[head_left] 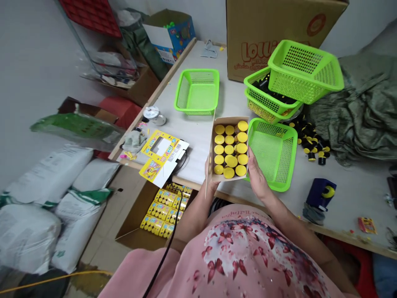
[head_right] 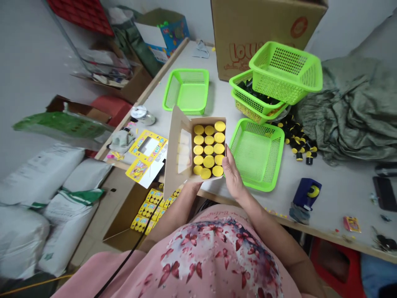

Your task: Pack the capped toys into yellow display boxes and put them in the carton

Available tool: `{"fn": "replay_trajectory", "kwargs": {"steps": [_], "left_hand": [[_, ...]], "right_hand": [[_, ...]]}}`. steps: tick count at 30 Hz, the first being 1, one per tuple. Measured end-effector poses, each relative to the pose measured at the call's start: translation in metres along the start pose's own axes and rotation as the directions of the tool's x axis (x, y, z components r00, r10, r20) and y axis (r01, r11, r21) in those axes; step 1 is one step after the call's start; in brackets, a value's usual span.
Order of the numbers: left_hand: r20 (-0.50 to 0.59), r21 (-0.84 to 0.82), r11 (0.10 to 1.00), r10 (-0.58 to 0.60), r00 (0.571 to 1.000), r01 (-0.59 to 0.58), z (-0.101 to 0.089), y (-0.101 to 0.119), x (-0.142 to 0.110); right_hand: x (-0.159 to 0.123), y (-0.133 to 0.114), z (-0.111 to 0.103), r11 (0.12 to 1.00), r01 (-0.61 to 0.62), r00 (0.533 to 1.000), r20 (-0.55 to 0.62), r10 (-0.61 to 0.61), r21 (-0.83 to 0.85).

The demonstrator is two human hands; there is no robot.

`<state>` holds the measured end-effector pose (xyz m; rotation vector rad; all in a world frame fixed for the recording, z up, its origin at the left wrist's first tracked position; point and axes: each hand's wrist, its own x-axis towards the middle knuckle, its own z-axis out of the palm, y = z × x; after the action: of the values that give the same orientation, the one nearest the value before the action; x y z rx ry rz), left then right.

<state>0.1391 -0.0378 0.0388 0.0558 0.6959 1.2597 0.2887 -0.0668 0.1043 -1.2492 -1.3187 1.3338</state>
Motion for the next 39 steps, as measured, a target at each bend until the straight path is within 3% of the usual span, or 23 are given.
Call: {"fn": "replay_trajectory", "kwargs": {"steps": [5,11,19,27,34,39], "left_hand": [[0.057,-0.027,0.992,-0.125,0.991,0.127,0.006,0.026,-0.001],[0.077,-0.016,0.991,-0.13,0.989,0.132,-0.004,0.058,0.0],[0.099,-0.006,0.989,-0.148,0.984,0.149,-0.02,0.084,0.005],[0.176,0.02,0.99,-0.141,0.974,0.139,-0.021,0.09,0.01],[0.135,0.02,0.966,-0.256,0.957,0.256,-0.027,0.085,0.021],[0.092,0.006,0.96,-0.28,0.956,0.281,-0.025,0.081,0.027]], "right_hand": [[0.005,-0.006,0.018,0.997,-0.003,0.999,-0.042,0.006,0.079],[0.013,-0.008,0.046,0.999,0.037,0.998,-0.046,-0.035,0.038],[0.02,-0.013,0.075,0.997,0.029,0.997,-0.067,-0.025,0.07],[0.023,-0.009,0.085,0.998,-0.022,0.994,-0.107,0.029,0.061],[0.023,-0.006,0.089,0.997,-0.058,0.973,-0.221,0.069,0.056],[0.022,-0.011,0.084,0.996,-0.088,0.972,-0.222,0.083,-0.008]]}}
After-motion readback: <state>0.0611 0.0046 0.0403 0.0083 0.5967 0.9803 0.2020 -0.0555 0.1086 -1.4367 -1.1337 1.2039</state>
